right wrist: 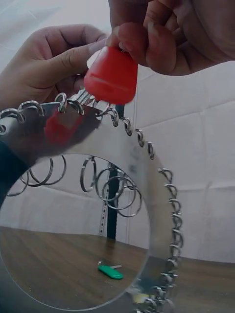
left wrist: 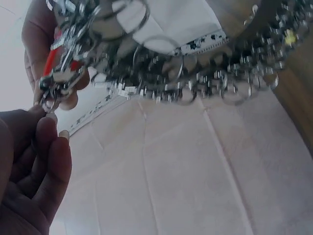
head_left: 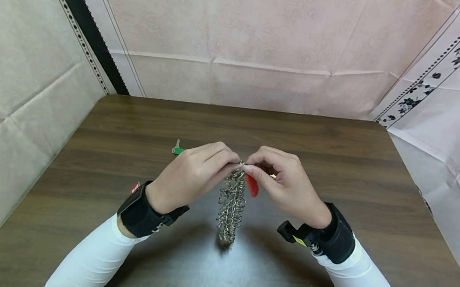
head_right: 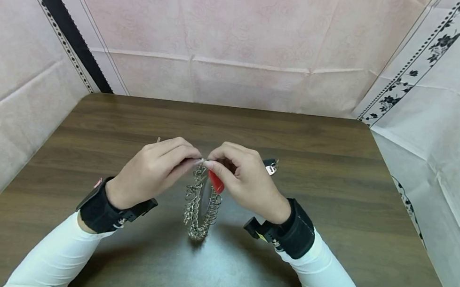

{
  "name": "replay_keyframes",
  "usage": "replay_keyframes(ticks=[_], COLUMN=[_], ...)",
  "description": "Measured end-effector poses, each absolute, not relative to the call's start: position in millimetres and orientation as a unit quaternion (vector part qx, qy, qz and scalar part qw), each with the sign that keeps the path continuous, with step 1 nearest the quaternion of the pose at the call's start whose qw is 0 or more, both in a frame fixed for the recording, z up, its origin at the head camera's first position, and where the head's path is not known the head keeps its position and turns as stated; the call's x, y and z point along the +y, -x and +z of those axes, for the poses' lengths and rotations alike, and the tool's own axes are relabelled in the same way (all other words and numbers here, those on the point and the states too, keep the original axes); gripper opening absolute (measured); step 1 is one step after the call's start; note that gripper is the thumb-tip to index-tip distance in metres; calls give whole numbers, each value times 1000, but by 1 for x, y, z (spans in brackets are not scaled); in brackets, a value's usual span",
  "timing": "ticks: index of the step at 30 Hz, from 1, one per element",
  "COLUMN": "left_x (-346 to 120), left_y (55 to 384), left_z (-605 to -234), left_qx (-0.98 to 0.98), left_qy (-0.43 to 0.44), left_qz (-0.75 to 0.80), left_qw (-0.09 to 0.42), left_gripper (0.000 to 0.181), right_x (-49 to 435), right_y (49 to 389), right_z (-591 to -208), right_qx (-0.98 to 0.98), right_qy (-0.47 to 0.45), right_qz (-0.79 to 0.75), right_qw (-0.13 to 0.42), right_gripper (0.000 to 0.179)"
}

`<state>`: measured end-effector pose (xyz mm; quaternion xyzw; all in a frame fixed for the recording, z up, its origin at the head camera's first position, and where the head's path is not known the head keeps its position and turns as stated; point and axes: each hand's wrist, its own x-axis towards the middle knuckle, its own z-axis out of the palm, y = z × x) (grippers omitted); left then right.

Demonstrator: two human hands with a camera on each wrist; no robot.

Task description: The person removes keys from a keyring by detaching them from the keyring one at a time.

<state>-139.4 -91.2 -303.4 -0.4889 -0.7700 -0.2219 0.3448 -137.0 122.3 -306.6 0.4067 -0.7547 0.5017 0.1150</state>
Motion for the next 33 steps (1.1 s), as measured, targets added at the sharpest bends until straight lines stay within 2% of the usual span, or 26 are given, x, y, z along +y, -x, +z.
replay_keyframes(ticks=[17,33], left_x=[-81,-78], left_y=[143,142], left_z=[-313,-315], left_qx=[-760,-750], left_qy=[428,400], left_qz=[-372,-410], left_qw=[318,330], left_gripper=[8,10], right_x=[121,121], right_y=[139,136], right_z=[-310,-309], right_qx=[-754,-757], right_qy=[-386,-360], right_qz=[499,516], right_qw=[181,174], right_gripper=[3,7])
